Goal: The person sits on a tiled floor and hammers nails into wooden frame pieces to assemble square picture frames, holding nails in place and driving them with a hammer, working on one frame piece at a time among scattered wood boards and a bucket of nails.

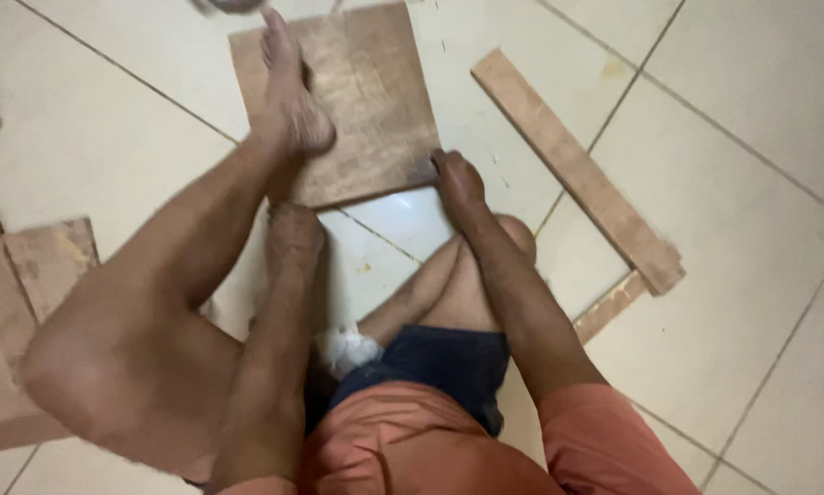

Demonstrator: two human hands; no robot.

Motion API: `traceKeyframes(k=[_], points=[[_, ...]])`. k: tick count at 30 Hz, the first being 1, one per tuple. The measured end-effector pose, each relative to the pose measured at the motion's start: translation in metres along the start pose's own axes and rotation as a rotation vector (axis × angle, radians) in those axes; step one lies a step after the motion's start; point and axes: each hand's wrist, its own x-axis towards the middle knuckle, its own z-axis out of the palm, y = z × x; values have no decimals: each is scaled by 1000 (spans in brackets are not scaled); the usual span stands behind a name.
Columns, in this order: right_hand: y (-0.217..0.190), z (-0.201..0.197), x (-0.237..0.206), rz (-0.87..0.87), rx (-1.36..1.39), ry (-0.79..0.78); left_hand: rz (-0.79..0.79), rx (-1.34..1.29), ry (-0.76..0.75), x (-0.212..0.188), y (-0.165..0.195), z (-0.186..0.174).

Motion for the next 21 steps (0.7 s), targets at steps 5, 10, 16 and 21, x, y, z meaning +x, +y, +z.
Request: traceKeyframes(k=[5,10,16,21], points=[[-16,-11,-1,-23,51,-7,-506,-828,98,3,-11,-6],[-24,-7,-11,16,4,48,-665,-1406,178,-20,-17,1],[-18,17,-36,114,49,157,-375,-1404,405,-86,-33,-6],[-22,7,-60,81,-87,95,-255,-2111,608,-207,-78,-16]])
